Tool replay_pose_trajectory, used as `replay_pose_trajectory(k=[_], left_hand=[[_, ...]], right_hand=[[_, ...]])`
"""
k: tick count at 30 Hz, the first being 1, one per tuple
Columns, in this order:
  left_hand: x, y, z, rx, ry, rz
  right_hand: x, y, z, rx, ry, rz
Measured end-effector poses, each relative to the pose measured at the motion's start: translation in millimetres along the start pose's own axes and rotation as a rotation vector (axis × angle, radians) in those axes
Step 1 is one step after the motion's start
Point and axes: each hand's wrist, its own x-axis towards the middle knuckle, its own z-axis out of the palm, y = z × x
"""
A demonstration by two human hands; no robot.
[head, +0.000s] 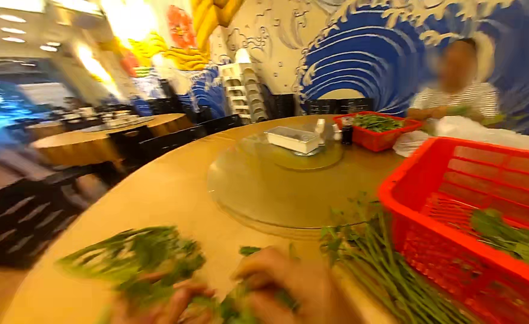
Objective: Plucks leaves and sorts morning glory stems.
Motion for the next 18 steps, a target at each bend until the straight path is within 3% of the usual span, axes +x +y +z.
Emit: replay_pose_trajectory(k=[4,7,9,11,14,18], left_hand=[[-5.2,21.3,35.0,0.008,0.142,-0.051],[-6.6,23.6,39.1,-0.097,0.084,-0.051],[-7.8,20.6,35.9,-0.191,-0.002,-0.049],[-9.4,17.9,33.3,-0.3,-0.093,-0.061],[-9.9,13.6,31.2,-0.429,-0.224,-0.097],[-12.2,6.4,33.7,-0.553,-0.36,-0.164]], right_hand=[[-0.4,23.3,-45.2,-0.231,-0.548,0.154],[2.4,22.6,-56.2,-0.392,-0.915,0.396],[7.3,16.9,-48.7,-0.501,-0.879,0.431],[9.6,18.4,-47.0,-0.509,-0.786,0.357],[12.4,25.9,-44.0,-0.35,-0.611,0.258],[8.5,39.8,-25.3,-0.036,-0.387,0.408]])
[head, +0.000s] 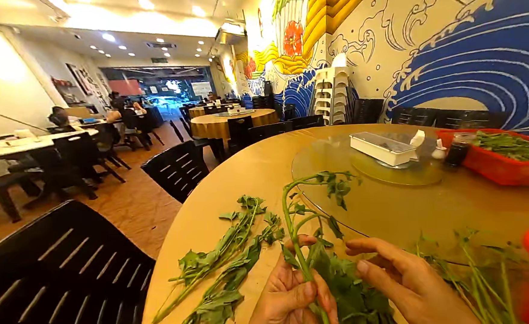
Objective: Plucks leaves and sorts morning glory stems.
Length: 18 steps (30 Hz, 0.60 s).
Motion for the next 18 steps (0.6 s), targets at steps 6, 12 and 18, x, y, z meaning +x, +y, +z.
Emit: replay_pose_trajectory(k=[6,12,18], left_hand=[[0.2,-12.3,-0.7,-0.042,-0.144,-0.127],[2.4,-13.1,5.1,0.163,0.046,-0.244],[7.6,-14.9,19.2,0.449,0.274,-0.208]], right_hand=[[3.2,7.2,27.1,0.319,-0.038,-0.14],[4.7,16.1,34.5,0.063,0.185,-0.213],[4.4,22.1,50.6,-0.343,0.337,-0.467]])
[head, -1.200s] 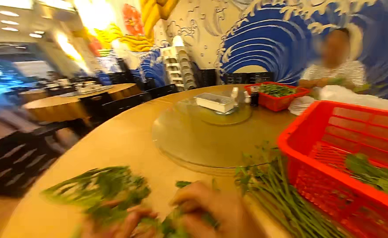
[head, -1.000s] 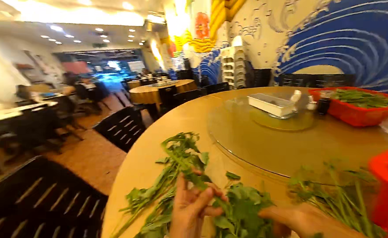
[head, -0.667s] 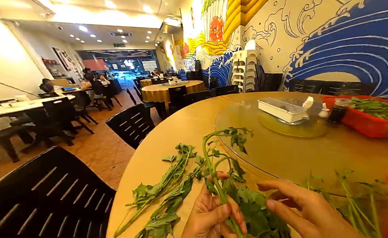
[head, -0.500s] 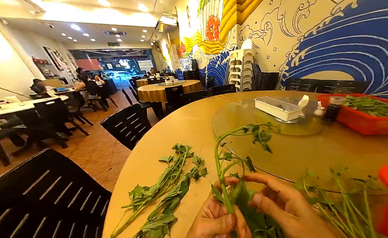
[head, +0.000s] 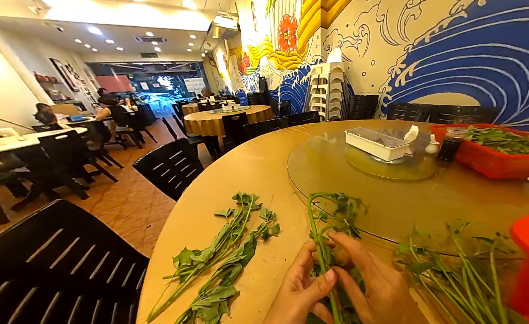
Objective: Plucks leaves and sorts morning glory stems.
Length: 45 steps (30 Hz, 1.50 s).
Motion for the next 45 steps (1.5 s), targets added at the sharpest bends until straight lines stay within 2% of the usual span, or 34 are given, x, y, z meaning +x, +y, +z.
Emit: replay_pose_trajectory(k=[5,8,12,15,17,20,24,29,33,39,42,45], left_hand=[[1.1,5.4,0.4,-0.057,0.198,-0.012],[2.5,6.3,2.4,-0.044,0.306,-0.038],[5.1,0.7,3.7,0.094,0.406,-0.058],[5.1,-2.4,3.9,0.241,0.478,-0.039],[4.7,-2.0,1.7,0.32,0.504,-0.02],[3.6,3.4,2.3,0.286,0.518,-0.023],[4.0,1.3,0.7,0.222,0.518,-0.032],[6.7,0.9,-1.4,0.116,0.509,-0.089],[6.9,4.9,5.9,-0.032,0.571,-0.137],[5.5,4.4,15.6,-0.126,0.644,-0.14],[3.1,7.3,20.0,-0.146,0.645,-0.15],[2.6,7.3,22.0,-0.148,0.653,-0.149]], right_hand=[[-4.3,6.6,6.3,0.096,-0.067,0.173],[-5.6,11.7,8.7,0.067,-0.088,0.237],[-7.3,13.5,9.9,0.021,-0.102,0.261],[-8.0,9.9,11.0,-0.083,-0.116,0.206],[-10.6,9.2,11.4,-0.101,-0.156,0.192],[-25.2,24.3,21.4,-0.081,-0.125,0.198],[-11.9,13.7,15.1,-0.265,-0.032,-0.018],[-15.1,11.3,20.4,-0.37,-0.023,-0.103],[-21.4,-1.6,25.7,-0.386,0.039,-0.079],[-26.7,-12.7,34.2,-0.245,0.167,0.043],[-24.7,-14.0,33.1,-0.137,0.158,0.076],[-21.3,-15.2,32.2,-0.138,0.113,0.099]])
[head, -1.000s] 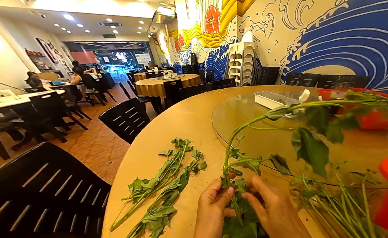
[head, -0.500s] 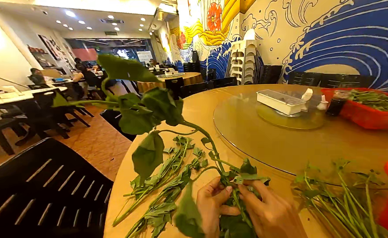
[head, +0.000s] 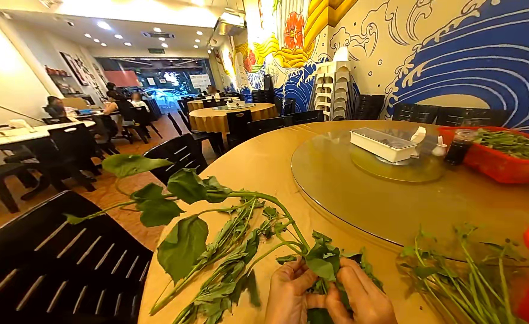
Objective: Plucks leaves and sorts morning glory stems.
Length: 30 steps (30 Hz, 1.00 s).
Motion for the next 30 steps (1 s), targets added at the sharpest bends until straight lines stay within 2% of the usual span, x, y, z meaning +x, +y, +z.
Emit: replay_pose_trajectory(k=[6,11,17,21,25,28,30], left_hand=[[5.0,4.8,-7.2,0.128,-0.04,0.079],[-0.5,6.5,-2.9,0.178,-0.037,0.071],[1.4,7.3,-9.2,0.306,-0.081,0.123],[4.0,10.8,-12.0,0.253,-0.159,0.103],[10.1,13.6,-18.1,0.18,-0.201,0.114],[11.1,12.6,-18.8,0.156,-0.179,0.135],[9.3,11.4,-16.2,0.134,-0.139,0.143]], right_hand=[[13.8,7.3,-18.8,0.091,-0.28,0.06],[22.1,4.9,-36.9,0.083,-0.54,0.124],[20.5,6.7,-35.5,0.118,-0.515,0.143],[19.6,10.5,-30.8,0.214,-0.454,0.153],[23.3,6.1,-36.3,0.275,-0.533,0.173],[22.7,4.1,-36.0,0.255,-0.58,0.185],[20.5,4.0,-33.3,0.225,-0.551,0.168]])
